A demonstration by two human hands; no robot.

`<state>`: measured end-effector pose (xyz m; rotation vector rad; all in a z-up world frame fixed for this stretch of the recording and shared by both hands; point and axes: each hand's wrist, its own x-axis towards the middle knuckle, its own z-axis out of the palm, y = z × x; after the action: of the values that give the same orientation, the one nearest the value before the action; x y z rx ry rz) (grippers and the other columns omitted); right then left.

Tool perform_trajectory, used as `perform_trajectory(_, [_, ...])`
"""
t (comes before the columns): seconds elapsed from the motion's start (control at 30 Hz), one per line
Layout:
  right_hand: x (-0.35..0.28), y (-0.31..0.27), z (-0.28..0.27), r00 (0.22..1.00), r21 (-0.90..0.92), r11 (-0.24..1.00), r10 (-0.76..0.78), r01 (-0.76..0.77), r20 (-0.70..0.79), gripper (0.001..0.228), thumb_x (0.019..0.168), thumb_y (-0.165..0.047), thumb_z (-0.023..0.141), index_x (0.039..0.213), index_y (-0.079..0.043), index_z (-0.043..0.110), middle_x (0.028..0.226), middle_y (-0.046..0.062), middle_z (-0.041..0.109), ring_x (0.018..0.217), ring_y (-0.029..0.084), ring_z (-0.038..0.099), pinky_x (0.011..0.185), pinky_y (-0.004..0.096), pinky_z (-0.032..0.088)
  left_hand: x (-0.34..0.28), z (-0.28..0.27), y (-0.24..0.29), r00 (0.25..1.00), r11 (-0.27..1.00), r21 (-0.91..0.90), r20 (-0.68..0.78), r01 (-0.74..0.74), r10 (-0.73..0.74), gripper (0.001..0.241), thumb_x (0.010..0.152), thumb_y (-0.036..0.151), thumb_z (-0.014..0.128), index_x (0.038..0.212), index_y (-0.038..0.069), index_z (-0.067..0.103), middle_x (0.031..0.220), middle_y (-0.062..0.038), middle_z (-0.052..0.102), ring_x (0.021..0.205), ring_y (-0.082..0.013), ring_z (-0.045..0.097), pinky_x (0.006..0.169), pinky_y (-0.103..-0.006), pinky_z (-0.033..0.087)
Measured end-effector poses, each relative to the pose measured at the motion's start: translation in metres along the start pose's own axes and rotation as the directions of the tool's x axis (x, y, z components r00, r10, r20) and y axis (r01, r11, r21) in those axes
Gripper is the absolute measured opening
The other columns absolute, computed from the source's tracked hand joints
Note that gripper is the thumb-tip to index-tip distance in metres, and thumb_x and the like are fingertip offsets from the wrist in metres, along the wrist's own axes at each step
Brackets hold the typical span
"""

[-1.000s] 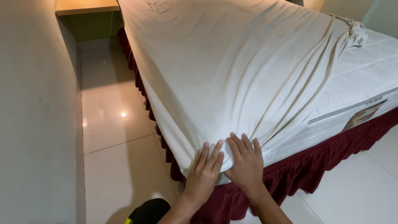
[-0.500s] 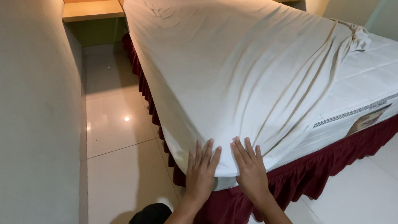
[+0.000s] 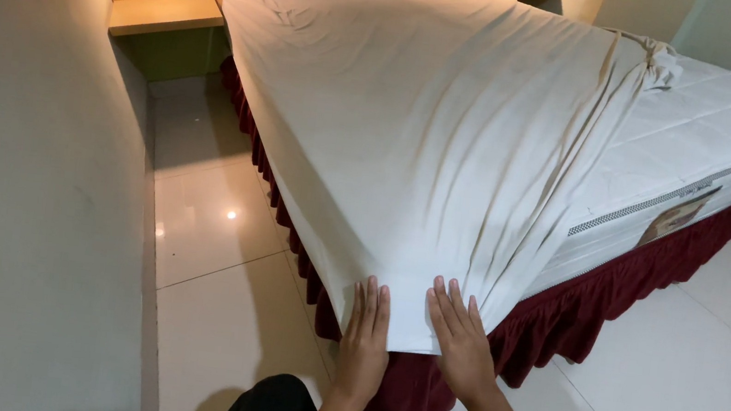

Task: The person spreads a white fitted sheet over a mattress, smoothing the fabric and tucking the edges under the mattress corners. They work around the bed to ensure the sheet is tight and wrinkle-free.

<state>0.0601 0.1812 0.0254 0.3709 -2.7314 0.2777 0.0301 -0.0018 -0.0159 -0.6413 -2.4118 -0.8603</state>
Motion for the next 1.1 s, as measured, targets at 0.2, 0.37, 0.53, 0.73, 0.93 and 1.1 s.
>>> perform_trajectory(0.2, [-0.004,0.005,0.014,0.999,-0.080,0.997,-0.001,-0.002,-0.037,0.099,0.072,0.021,0.054,0.160,-0.015,0.027,0.170,0.003,0.019,0.157,0.028,0.016,0.126,0.054,0.017,-0.005,0.008,-0.003,1.000,0.998,0.068,-0.021,0.004,-0.003,0.076,0.082,-0.019,0.049,0.155,-0.001,0.038,0.164,-0.025,0.030,0.149,-0.0478,0.033,0.115,-0.0517,0.041])
perform_trajectory(0.37, [-0.003,0.002,0.009,1.000,-0.012,0.999,0.029,-0.029,-0.008,0.101,0.068,0.022,0.052,0.159,-0.014,0.027,0.170,0.004,0.019,0.157,0.028,0.016,0.126,0.055,0.016,-0.010,0.014,-0.005,1.000,0.997,0.073,-0.022,0.003,-0.001,0.077,0.083,-0.020,0.048,0.156,-0.001,0.035,0.165,-0.024,0.029,0.150,-0.0471,0.033,0.116,-0.0512,0.041])
perform_trajectory(0.53, [-0.011,0.009,0.024,1.000,-0.091,0.996,0.006,-0.009,-0.029,0.098,0.068,0.021,0.051,0.158,-0.013,0.031,0.168,0.005,0.021,0.155,0.029,0.018,0.124,0.056,0.018,-0.020,0.011,-0.003,0.998,0.998,0.053,0.044,0.038,-0.040,0.081,0.080,-0.023,0.046,0.157,-0.002,0.032,0.165,-0.026,0.027,0.149,-0.0465,0.033,0.116,-0.0515,0.039])
perform_trajectory(0.73, [-0.021,0.007,0.025,0.993,-0.074,0.997,-0.019,0.010,-0.113,0.086,0.076,0.018,0.047,0.155,-0.012,0.038,0.167,0.007,0.031,0.155,0.029,0.026,0.124,0.053,0.024,-0.032,0.022,-0.009,1.000,0.997,0.080,-0.001,-0.009,0.009,0.077,0.083,-0.019,0.047,0.157,-0.003,0.032,0.165,-0.026,0.029,0.149,-0.0458,0.035,0.118,-0.0520,0.038])
perform_trajectory(0.93, [-0.031,0.013,0.042,0.989,-0.143,0.990,-0.036,0.015,-0.145,0.075,0.086,0.014,0.047,0.156,-0.013,0.040,0.166,0.007,0.034,0.154,0.028,0.029,0.123,0.052,0.027,-0.043,0.038,-0.014,0.997,0.991,0.135,0.079,0.008,-0.018,0.073,0.090,-0.013,0.047,0.159,-0.002,0.026,0.166,-0.027,0.021,0.152,-0.0464,0.027,0.120,-0.0551,0.029])
perform_trajectory(1.1, [-0.054,0.027,0.063,0.991,-0.061,0.993,-0.104,0.099,-0.088,0.070,0.089,0.004,0.053,0.156,-0.001,0.033,0.166,0.016,0.029,0.155,0.033,0.024,0.121,0.054,0.023,-0.064,0.067,-0.025,0.986,0.990,0.140,0.165,0.002,-0.025,0.069,0.096,-0.002,0.048,0.159,-0.003,0.019,0.165,-0.032,0.013,0.151,-0.0511,0.017,0.120,-0.0566,0.023])
